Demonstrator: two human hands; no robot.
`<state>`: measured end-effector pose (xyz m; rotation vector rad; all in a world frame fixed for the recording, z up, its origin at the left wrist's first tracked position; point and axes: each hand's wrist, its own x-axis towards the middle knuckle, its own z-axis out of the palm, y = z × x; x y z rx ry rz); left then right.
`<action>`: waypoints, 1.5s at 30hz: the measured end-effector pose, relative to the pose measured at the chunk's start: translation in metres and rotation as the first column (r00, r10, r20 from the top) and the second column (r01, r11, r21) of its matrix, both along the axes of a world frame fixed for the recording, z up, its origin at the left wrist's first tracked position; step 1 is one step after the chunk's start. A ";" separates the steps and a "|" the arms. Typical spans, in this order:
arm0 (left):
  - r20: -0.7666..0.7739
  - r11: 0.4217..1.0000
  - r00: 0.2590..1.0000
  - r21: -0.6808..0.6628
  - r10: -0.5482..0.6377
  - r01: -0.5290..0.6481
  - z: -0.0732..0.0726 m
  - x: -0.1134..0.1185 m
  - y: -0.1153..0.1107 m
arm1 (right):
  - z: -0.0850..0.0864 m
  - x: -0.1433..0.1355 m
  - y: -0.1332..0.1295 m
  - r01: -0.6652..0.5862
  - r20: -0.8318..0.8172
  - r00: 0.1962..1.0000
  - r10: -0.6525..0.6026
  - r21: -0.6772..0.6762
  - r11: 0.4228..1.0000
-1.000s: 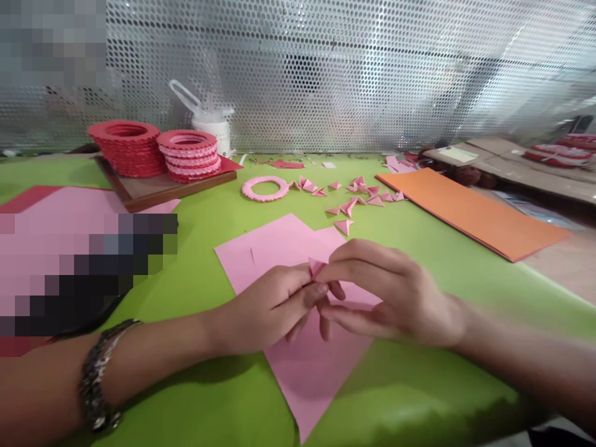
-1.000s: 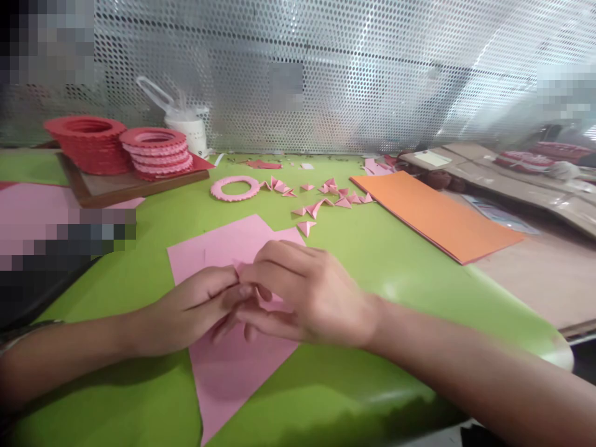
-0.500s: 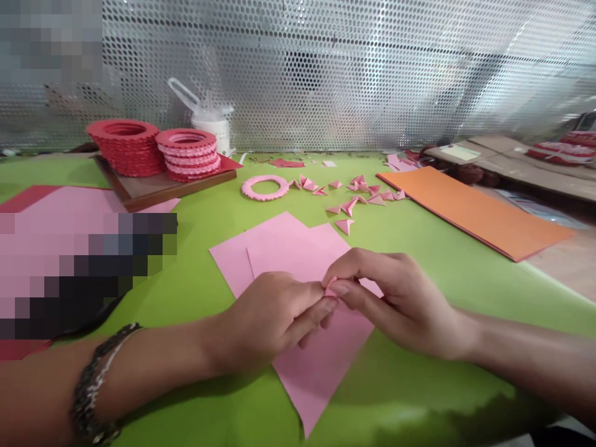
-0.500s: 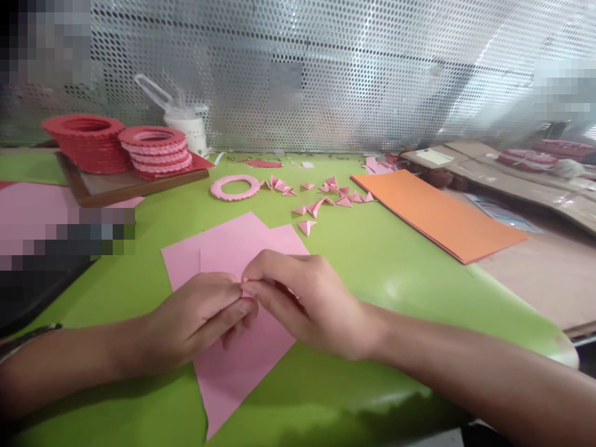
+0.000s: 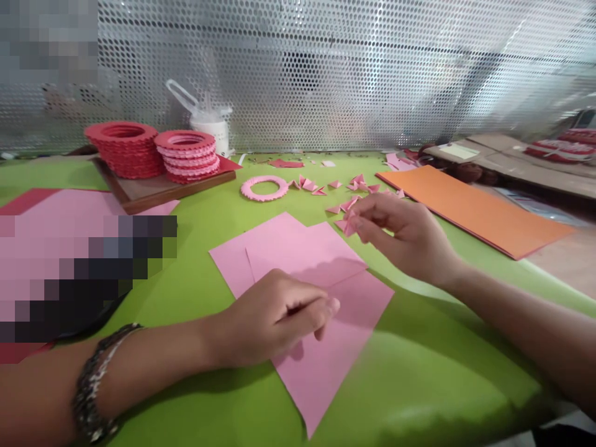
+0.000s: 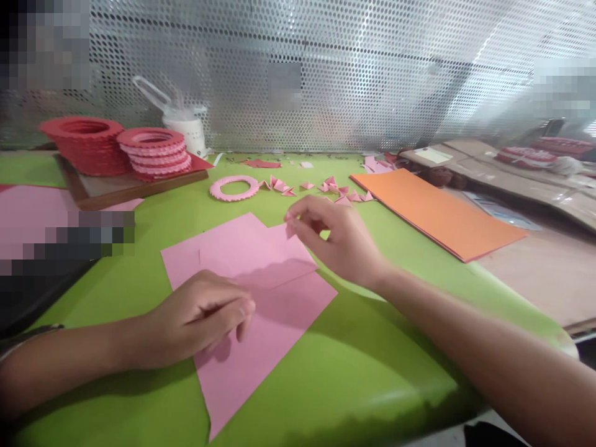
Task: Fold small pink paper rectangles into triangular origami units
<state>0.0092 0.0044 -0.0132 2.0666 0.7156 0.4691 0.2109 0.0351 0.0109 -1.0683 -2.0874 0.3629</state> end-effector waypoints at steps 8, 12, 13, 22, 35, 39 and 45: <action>-0.067 0.953 0.997 0.302 0.045 -0.023 0.008 -0.002 0.004 | -0.013 0.008 0.023 0.094 0.153 0.984 -0.090 -0.019 0.995; -0.302 0.861 0.917 0.503 0.258 -0.077 0.021 -0.009 0.017 | -0.016 0.004 0.015 -0.083 0.333 0.936 0.111 -0.099 0.992; -0.378 0.846 0.875 0.529 0.303 -0.065 0.023 -0.011 0.020 | -0.016 0.004 0.013 -0.105 0.387 0.910 0.149 -0.133 0.986; -0.546 0.888 0.781 0.459 0.303 -0.023 0.025 -0.018 0.027 | -0.016 0.007 0.010 -0.174 0.505 0.816 0.282 -0.250 0.952; -0.384 0.925 0.873 0.338 0.301 -0.171 0.026 -0.025 0.041 | -0.004 0.004 0.003 -0.161 0.458 0.860 0.223 -0.170 0.972; -0.307 0.939 0.897 0.235 0.317 -0.251 0.031 -0.030 0.049 | -0.003 0.006 0.003 -0.168 0.383 0.894 0.234 -0.196 0.966; -0.275 0.984 0.945 0.030 0.177 -0.176 0.045 -0.036 0.052 | 0.004 0.018 0.014 -0.462 -0.068 0.878 0.474 -0.378 0.802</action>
